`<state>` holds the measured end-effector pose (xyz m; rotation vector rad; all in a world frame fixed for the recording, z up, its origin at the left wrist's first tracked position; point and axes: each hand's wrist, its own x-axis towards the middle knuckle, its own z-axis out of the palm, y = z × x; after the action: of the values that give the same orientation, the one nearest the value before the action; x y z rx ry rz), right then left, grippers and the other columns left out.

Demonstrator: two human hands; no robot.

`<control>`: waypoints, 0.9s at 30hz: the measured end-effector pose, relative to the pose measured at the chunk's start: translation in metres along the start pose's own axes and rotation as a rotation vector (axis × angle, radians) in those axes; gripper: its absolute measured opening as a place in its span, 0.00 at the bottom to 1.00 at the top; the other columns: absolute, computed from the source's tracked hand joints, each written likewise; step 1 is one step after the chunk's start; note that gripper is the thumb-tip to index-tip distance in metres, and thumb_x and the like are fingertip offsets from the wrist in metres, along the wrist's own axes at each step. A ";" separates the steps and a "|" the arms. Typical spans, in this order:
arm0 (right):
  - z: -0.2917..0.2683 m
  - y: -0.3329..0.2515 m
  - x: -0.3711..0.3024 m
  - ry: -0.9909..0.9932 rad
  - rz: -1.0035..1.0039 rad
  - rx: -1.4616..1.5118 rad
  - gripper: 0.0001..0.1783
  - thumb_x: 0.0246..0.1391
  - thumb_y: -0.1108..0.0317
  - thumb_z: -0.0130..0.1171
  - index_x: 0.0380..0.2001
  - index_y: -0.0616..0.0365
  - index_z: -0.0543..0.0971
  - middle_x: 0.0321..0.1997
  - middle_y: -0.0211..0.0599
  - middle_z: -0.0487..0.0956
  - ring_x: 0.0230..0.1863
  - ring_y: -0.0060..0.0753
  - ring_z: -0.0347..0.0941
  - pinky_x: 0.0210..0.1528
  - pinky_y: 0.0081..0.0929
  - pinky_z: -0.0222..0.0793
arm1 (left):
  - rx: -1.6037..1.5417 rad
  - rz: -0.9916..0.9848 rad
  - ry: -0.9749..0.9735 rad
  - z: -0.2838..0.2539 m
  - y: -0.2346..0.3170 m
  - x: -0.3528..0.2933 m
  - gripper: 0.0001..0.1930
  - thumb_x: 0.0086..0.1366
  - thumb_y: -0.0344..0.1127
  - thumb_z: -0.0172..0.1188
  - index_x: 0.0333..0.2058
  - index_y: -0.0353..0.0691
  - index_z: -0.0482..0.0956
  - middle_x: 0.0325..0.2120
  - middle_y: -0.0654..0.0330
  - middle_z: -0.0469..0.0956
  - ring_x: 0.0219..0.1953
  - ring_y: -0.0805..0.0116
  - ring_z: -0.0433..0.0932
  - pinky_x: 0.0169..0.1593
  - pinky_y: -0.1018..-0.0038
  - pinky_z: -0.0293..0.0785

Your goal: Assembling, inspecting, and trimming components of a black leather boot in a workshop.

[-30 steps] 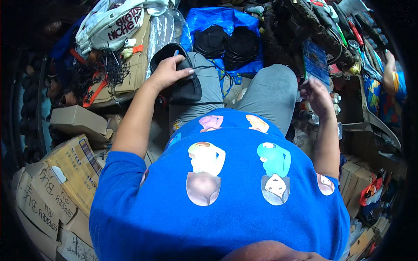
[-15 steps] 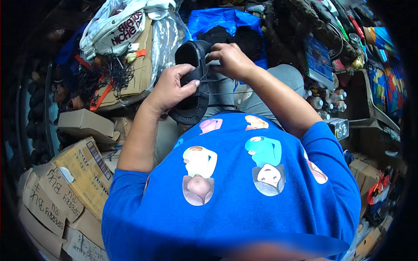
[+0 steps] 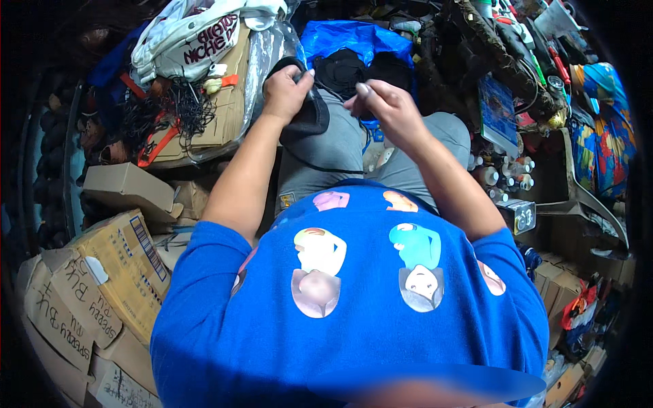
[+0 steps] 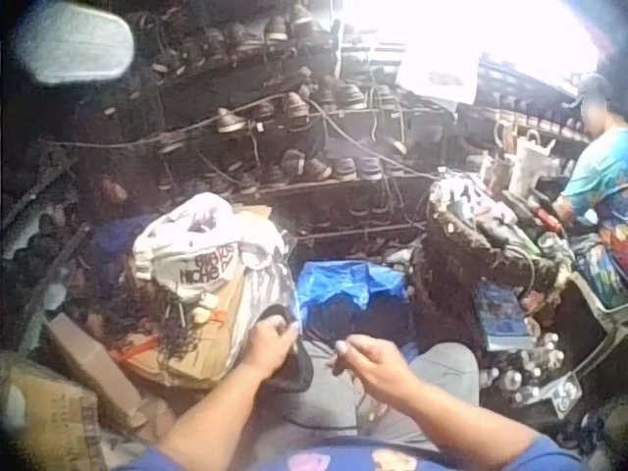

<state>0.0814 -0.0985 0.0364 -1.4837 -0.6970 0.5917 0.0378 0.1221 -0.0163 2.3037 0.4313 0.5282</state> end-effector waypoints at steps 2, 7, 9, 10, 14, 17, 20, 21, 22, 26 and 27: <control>-0.021 -0.025 -0.023 0.095 -0.237 -0.626 0.08 0.51 0.65 0.56 0.32 0.57 0.79 0.28 0.42 0.77 0.31 0.38 0.74 0.32 0.30 0.69 | -0.161 0.037 0.045 -0.002 -0.009 -0.003 0.18 0.58 0.43 0.60 0.17 0.36 0.69 0.12 0.67 0.65 0.18 0.79 0.60 0.23 0.75 0.59; -0.075 -0.068 -0.106 -0.232 0.057 -0.927 0.08 0.45 0.65 0.60 0.25 0.58 0.79 0.24 0.40 0.73 0.30 0.42 0.71 0.33 0.35 0.65 | -0.238 0.073 0.089 -0.020 -0.015 0.003 0.18 0.55 0.40 0.63 0.17 0.34 0.68 0.12 0.61 0.64 0.18 0.75 0.57 0.24 0.73 0.61; -0.087 -0.069 -0.140 -0.342 0.243 -0.989 0.10 0.45 0.62 0.60 0.29 0.55 0.81 0.29 0.40 0.75 0.34 0.40 0.71 0.44 0.33 0.62 | -0.235 0.073 0.033 -0.022 -0.010 -0.005 0.19 0.55 0.41 0.63 0.17 0.34 0.67 0.12 0.60 0.62 0.18 0.75 0.56 0.23 0.73 0.60; -0.094 -0.062 -0.157 -0.386 0.285 -0.981 0.10 0.45 0.61 0.60 0.30 0.54 0.81 0.31 0.40 0.75 0.35 0.40 0.71 0.48 0.33 0.60 | -0.203 0.090 0.013 -0.023 -0.003 -0.011 0.19 0.55 0.41 0.64 0.17 0.34 0.66 0.13 0.60 0.61 0.18 0.75 0.56 0.23 0.73 0.59; -0.112 -0.038 -0.163 -0.254 0.601 -0.952 0.14 0.46 0.59 0.60 0.34 0.55 0.80 0.37 0.41 0.75 0.38 0.44 0.71 0.44 0.36 0.65 | -0.149 -0.002 -0.320 -0.024 0.002 -0.032 0.18 0.51 0.43 0.67 0.21 0.35 0.71 0.16 0.60 0.71 0.20 0.76 0.64 0.26 0.75 0.64; -0.102 -0.014 -0.122 0.123 0.375 -0.999 0.17 0.45 0.60 0.61 0.40 0.53 0.78 0.40 0.43 0.72 0.42 0.47 0.71 0.44 0.36 0.67 | -0.036 -0.104 -0.491 -0.037 0.018 -0.024 0.15 0.51 0.39 0.66 0.30 0.35 0.75 0.20 0.63 0.75 0.24 0.79 0.71 0.31 0.78 0.68; -0.110 0.028 -0.104 0.139 0.213 -1.231 0.17 0.43 0.62 0.62 0.39 0.53 0.78 0.40 0.43 0.72 0.41 0.48 0.71 0.44 0.39 0.67 | -0.306 -0.181 -0.642 -0.038 0.010 -0.016 0.13 0.53 0.37 0.64 0.31 0.33 0.75 0.22 0.64 0.76 0.25 0.80 0.71 0.32 0.78 0.69; -0.111 0.029 -0.099 0.055 0.274 -1.289 0.13 0.44 0.63 0.61 0.34 0.55 0.77 0.39 0.43 0.73 0.41 0.48 0.71 0.43 0.39 0.67 | -0.237 -0.150 -0.631 -0.039 0.013 -0.016 0.12 0.54 0.35 0.62 0.33 0.33 0.75 0.24 0.63 0.76 0.27 0.81 0.71 0.34 0.80 0.69; -0.115 0.031 -0.098 0.045 0.263 -1.288 0.13 0.44 0.63 0.61 0.34 0.55 0.77 0.39 0.43 0.73 0.41 0.48 0.71 0.43 0.39 0.67 | -0.235 -0.157 -0.620 -0.040 0.018 -0.019 0.12 0.54 0.35 0.62 0.33 0.33 0.75 0.24 0.63 0.76 0.27 0.81 0.71 0.34 0.80 0.69; -0.137 0.024 -0.113 0.084 0.366 -1.263 0.09 0.47 0.65 0.57 0.29 0.59 0.72 0.34 0.47 0.75 0.39 0.53 0.70 0.40 0.42 0.66 | -0.240 -0.098 -0.667 -0.045 0.014 -0.030 0.17 0.51 0.37 0.64 0.39 0.37 0.75 0.30 0.58 0.76 0.33 0.71 0.74 0.40 0.76 0.69; -0.144 0.015 -0.120 0.046 0.418 -1.245 0.10 0.47 0.65 0.57 0.30 0.59 0.73 0.34 0.47 0.75 0.39 0.52 0.71 0.39 0.41 0.66 | 0.047 0.114 -0.488 -0.044 0.014 -0.032 0.21 0.48 0.36 0.66 0.41 0.37 0.73 0.34 0.58 0.74 0.38 0.67 0.73 0.44 0.74 0.68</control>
<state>0.1066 -0.2846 0.0197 -2.8369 -0.7510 0.4155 -0.0086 0.1237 0.0142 2.4084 0.0753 -0.0022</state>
